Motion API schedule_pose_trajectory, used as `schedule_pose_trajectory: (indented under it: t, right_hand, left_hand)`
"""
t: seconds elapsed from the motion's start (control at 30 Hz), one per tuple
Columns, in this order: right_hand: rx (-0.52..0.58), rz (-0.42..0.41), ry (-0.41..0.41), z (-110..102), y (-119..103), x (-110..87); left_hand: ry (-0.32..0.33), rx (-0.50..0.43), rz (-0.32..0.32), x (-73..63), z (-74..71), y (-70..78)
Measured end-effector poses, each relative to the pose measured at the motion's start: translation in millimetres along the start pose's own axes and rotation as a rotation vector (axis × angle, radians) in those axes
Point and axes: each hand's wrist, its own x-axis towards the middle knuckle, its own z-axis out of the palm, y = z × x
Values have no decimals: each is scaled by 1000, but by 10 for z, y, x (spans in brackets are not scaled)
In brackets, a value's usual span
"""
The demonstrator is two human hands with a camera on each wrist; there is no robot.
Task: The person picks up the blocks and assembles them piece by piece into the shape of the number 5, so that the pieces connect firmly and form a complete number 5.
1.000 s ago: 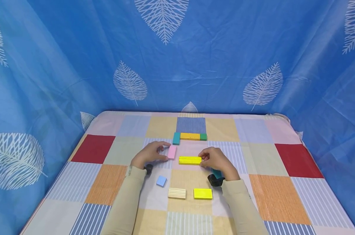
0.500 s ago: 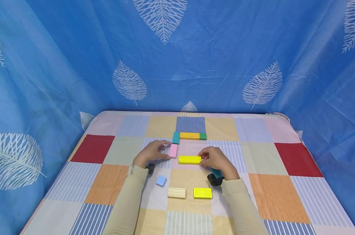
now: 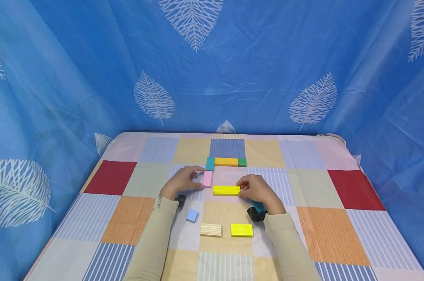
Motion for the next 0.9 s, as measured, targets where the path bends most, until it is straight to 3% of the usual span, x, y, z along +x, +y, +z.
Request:
schedule_pose_trajectory:
  t: [0.53, 0.9]
  right_hand:
    - [-43, 44, 22, 32, 19, 49]
    - [-67, 52, 34, 36, -42, 60]
  left_hand:
    - [-4, 16, 34, 22, -17, -6]
    - [-6, -2, 2, 19, -8, 1]
